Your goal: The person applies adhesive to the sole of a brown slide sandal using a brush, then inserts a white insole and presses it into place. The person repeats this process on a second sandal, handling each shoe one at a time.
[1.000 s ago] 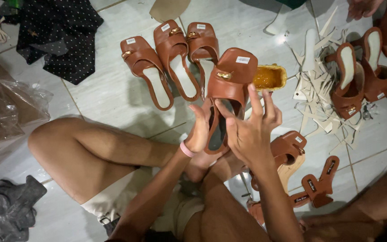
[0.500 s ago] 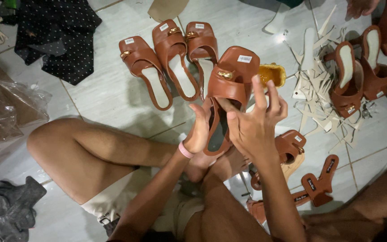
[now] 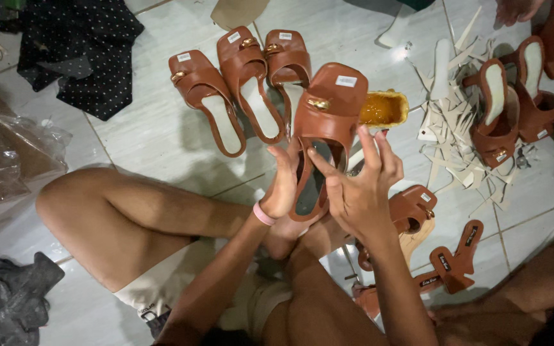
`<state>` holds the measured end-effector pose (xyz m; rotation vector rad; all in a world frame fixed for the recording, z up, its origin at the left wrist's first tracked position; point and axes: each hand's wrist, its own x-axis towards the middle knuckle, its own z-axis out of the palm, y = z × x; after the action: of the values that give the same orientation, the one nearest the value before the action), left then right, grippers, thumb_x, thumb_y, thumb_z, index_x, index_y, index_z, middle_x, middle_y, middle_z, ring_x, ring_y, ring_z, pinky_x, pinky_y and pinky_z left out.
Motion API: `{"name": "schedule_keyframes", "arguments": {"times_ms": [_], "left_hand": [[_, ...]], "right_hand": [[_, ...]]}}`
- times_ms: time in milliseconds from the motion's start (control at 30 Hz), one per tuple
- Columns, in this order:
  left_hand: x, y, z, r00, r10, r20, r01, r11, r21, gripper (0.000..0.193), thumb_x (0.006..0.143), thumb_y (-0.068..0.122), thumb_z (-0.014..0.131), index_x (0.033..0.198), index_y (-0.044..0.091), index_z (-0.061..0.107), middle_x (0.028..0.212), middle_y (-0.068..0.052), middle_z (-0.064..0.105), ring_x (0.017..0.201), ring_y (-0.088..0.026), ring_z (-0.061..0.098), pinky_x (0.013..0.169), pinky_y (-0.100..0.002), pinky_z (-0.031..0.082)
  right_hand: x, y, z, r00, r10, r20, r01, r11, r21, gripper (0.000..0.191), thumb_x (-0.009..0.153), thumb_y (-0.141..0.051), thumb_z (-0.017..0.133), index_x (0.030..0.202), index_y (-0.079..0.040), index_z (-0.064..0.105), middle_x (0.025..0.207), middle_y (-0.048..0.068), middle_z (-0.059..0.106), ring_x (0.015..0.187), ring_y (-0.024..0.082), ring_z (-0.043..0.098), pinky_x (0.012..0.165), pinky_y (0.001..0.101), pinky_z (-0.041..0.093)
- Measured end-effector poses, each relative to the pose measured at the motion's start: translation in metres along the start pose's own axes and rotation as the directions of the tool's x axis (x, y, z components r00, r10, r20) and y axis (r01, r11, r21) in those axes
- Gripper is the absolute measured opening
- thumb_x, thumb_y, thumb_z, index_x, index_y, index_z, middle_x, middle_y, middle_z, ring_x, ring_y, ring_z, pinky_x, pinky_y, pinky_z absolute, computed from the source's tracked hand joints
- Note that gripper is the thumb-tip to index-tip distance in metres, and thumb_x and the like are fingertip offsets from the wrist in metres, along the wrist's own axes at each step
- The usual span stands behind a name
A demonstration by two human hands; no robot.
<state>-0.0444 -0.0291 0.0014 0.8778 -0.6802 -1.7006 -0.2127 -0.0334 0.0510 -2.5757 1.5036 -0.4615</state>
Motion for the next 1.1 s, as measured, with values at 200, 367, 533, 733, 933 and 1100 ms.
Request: {"name": "schedule_keyframes", "arguments": {"times_ms": [200, 367, 533, 733, 933, 1100], "left_hand": [[0.01, -0.016, -0.013, 0.994, -0.053, -0.091, 0.045, 0.995, -0.092, 0.109, 0.089, 0.084, 0.008, 0.154, 0.001, 0.033, 0.134, -0.017, 0.056, 0.12, -0.028, 0.057, 0.105, -0.043, 0.046], [-0.009, -0.032, -0.014, 0.983, -0.156, 0.092, 0.178, 0.929, -0.325, 0.092, 0.105, 0.076, 0.022, 0.136, -0.006, 0.049, 0.111, -0.018, 0.062, 0.101, -0.03, 0.065, 0.097, -0.047, 0.056], [-0.025, -0.021, -0.002, 0.986, -0.141, 0.083, 0.157, 0.963, -0.218, 0.092, 0.099, 0.074, 0.018, 0.135, -0.005, 0.052, 0.119, -0.02, 0.067, 0.11, -0.03, 0.069, 0.1, -0.044, 0.057], [-0.021, -0.013, 0.01, 0.995, -0.103, -0.004, 0.102, 0.99, -0.1, 0.087, 0.098, 0.071, 0.016, 0.146, 0.001, 0.038, 0.121, -0.021, 0.066, 0.109, -0.032, 0.068, 0.097, -0.044, 0.058], [-0.016, -0.017, 0.015, 0.999, -0.035, 0.021, 0.039, 0.969, -0.245, 0.086, 0.105, 0.071, 0.019, 0.142, -0.004, 0.04, 0.115, -0.02, 0.064, 0.105, -0.031, 0.066, 0.096, -0.046, 0.057], [-0.012, -0.013, 0.016, 0.999, -0.033, 0.01, 0.034, 0.983, -0.178, 0.091, 0.097, 0.074, 0.023, 0.148, -0.001, 0.034, 0.118, -0.021, 0.063, 0.103, -0.032, 0.067, 0.091, -0.048, 0.059]], "right_hand": [[-0.018, 0.037, 0.004, 0.998, -0.028, 0.055, 0.011, 0.96, 0.281, 0.045, 0.111, -0.028, 0.035, 0.126, -0.033, 0.077, 0.164, 0.019, 0.022, 0.154, 0.039, 0.017, 0.127, 0.0567, 0.011], [0.008, 0.123, 0.029, 0.86, 0.51, 0.013, -0.503, 0.843, 0.194, 0.058, 0.114, -0.036, 0.02, 0.139, -0.023, 0.071, 0.171, 0.019, 0.014, 0.156, 0.041, 0.009, 0.125, 0.0597, 0.002], [0.018, 0.163, 0.078, 0.887, 0.448, 0.111, -0.445, 0.894, -0.055, 0.054, 0.115, -0.036, 0.024, 0.139, -0.023, 0.071, 0.171, 0.017, 0.012, 0.152, 0.043, 0.007, 0.117, 0.0653, 0.007], [0.023, 0.176, 0.091, 0.879, 0.454, 0.144, -0.446, 0.891, -0.088, 0.053, 0.116, -0.04, 0.025, 0.136, -0.023, 0.072, 0.172, 0.015, 0.014, 0.154, 0.041, 0.009, 0.117, 0.0668, 0.006], [0.01, 0.183, 0.07, 0.796, 0.602, 0.058, -0.599, 0.771, 0.217, 0.065, 0.113, -0.05, 0.017, 0.138, -0.028, 0.073, 0.169, 0.018, 0.015, 0.156, 0.041, 0.007, 0.121, 0.0649, 0.0], [-0.008, 0.219, 0.08, 0.684, 0.723, -0.099, -0.716, 0.638, -0.286, 0.069, 0.112, -0.051, 0.009, 0.139, -0.022, 0.065, 0.169, 0.022, 0.008, 0.148, 0.047, 0.007, 0.116, 0.0676, 0.004]]}}
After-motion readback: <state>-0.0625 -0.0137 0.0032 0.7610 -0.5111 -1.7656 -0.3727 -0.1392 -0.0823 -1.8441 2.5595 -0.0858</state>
